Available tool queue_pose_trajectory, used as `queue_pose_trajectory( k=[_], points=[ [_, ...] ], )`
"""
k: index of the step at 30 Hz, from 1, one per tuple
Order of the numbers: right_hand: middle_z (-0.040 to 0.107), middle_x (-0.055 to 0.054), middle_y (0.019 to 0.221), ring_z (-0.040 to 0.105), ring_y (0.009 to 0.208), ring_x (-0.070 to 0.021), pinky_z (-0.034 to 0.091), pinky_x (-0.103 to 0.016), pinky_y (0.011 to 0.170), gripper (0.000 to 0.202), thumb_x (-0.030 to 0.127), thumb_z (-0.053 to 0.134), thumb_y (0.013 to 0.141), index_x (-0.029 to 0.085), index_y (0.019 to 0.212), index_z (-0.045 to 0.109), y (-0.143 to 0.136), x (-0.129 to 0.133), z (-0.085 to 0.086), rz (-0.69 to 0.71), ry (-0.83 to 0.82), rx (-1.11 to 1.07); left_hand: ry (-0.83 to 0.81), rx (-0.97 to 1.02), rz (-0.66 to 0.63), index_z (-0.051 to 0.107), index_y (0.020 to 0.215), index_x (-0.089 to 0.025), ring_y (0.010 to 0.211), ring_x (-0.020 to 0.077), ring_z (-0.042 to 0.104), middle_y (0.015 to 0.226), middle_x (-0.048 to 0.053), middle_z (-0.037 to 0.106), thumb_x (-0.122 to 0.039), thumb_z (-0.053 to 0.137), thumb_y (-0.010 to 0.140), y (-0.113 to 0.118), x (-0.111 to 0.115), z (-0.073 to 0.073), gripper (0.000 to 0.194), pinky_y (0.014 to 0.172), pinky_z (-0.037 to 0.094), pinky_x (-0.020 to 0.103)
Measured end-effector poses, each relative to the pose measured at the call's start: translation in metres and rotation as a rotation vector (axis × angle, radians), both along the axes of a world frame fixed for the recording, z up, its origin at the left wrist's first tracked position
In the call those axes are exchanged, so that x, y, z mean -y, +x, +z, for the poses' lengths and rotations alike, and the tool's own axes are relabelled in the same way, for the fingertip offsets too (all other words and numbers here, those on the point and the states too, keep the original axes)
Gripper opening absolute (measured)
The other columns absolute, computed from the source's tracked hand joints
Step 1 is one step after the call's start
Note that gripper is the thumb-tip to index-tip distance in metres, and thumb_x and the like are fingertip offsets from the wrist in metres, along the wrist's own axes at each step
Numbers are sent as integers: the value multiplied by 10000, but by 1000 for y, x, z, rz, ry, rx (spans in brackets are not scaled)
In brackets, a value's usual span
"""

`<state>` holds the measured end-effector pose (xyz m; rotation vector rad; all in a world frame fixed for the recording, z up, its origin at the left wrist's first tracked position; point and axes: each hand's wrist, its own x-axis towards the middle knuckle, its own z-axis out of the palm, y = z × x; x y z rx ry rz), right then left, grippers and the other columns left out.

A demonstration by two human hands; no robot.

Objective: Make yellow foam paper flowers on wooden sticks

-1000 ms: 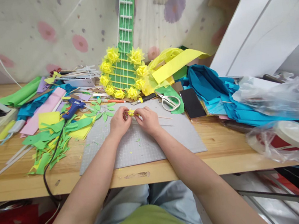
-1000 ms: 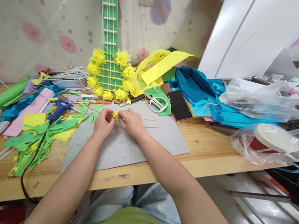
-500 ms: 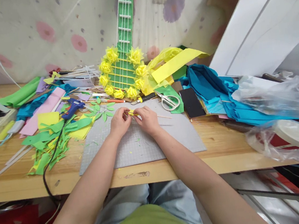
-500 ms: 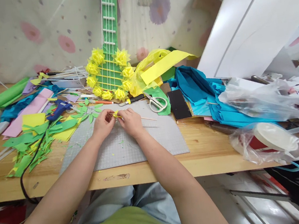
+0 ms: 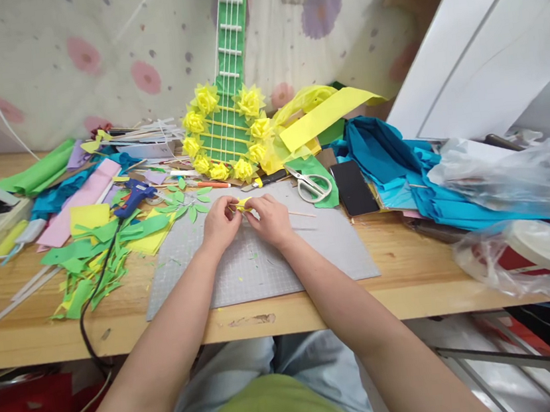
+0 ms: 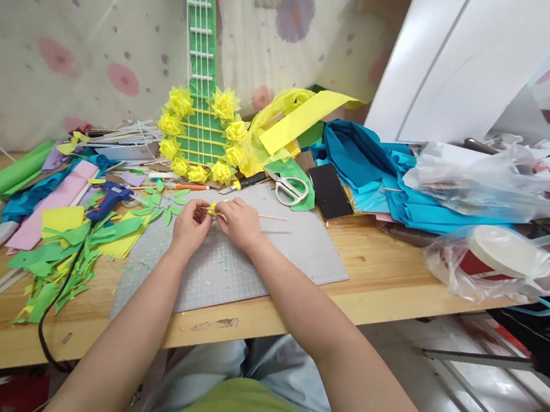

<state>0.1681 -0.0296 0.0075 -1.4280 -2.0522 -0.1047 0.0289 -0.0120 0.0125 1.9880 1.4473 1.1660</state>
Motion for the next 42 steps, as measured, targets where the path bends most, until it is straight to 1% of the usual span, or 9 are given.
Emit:
queue_pose_trajectory(
  k=[6, 11, 16, 18, 21, 25, 30, 36, 42],
  points=[
    [651, -22, 888, 501, 868, -187, 361, -288, 692, 108, 263, 488, 822, 227, 894, 561, -1, 1, 1, 4, -3, -4, -58, 110, -14, 502, 874, -194, 706, 103, 548, 822, 2, 583, -176, 533, 667, 2, -3, -6, 210, 610, 464, 219],
    [652, -32, 898, 502, 875, -195, 362, -294, 691, 122, 273, 485, 823, 223, 901, 564, -1, 1, 1, 2, -12, -10, -71, 147, -20, 497, 885, -194, 701, 98, 552, 814, -2, 581, -181, 538, 663, 2, -4, -9, 226, 626, 478, 224],
    [650, -30, 875, 500, 863, -192, 355, -288, 681, 121, 253, 471, 824, 220, 889, 567, -1, 1, 1, -11, 5, -5, -96, 203, -54, 492, 890, -195, 680, 97, 548, 770, -9, 565, -196, 534, 674, 3, -3, -9, 220, 588, 481, 214],
    [646, -30, 865, 498, 860, -192, 350, -287, 673, 129, 211, 461, 814, 218, 887, 566, -1, 1, 1, -26, 6, -4, -90, 194, -64, 490, 893, -197, 688, 96, 552, 780, -8, 571, -191, 528, 678, 3, -2, -8, 218, 597, 480, 214],
    [642, -31, 854, 495, 853, -193, 346, -288, 666, 159, 159, 447, 792, 217, 882, 565, -2, 1, 2, -36, -5, 2, -65, 107, -50, 493, 900, -201, 723, 104, 563, 811, -2, 590, -168, 531, 668, 3, 0, -4, 237, 610, 474, 216],
    [640, -35, 863, 496, 859, -194, 353, -289, 670, 164, 160, 449, 784, 220, 887, 563, -1, 2, 4, -7, -26, 12, -60, 27, -34, 495, 892, -208, 737, 112, 572, 837, 2, 602, -159, 527, 671, 3, 2, 0, 229, 595, 466, 218],
    [643, -29, 900, 497, 882, -195, 368, -295, 695, 143, 198, 481, 784, 223, 899, 561, 1, 3, 5, 32, -14, 4, -45, 70, -40, 487, 889, -205, 753, 116, 571, 870, 7, 602, -174, 533, 671, 2, 0, -3, 226, 595, 465, 220],
    [641, -29, 907, 498, 894, -193, 373, -298, 704, 143, 208, 487, 789, 222, 910, 562, 2, 3, 4, 18, -28, 9, -51, 89, -30, 485, 894, -206, 748, 114, 569, 859, 1, 597, -183, 533, 667, 1, -4, -8, 233, 638, 470, 234],
    [641, -28, 899, 499, 886, -189, 373, -295, 707, 125, 251, 489, 808, 222, 906, 561, 2, 2, 2, 27, -13, 8, -42, 109, -51, 480, 888, -208, 755, 113, 573, 864, -2, 594, -185, 527, 671, 1, -3, -7, 223, 642, 472, 236]
  ],
)
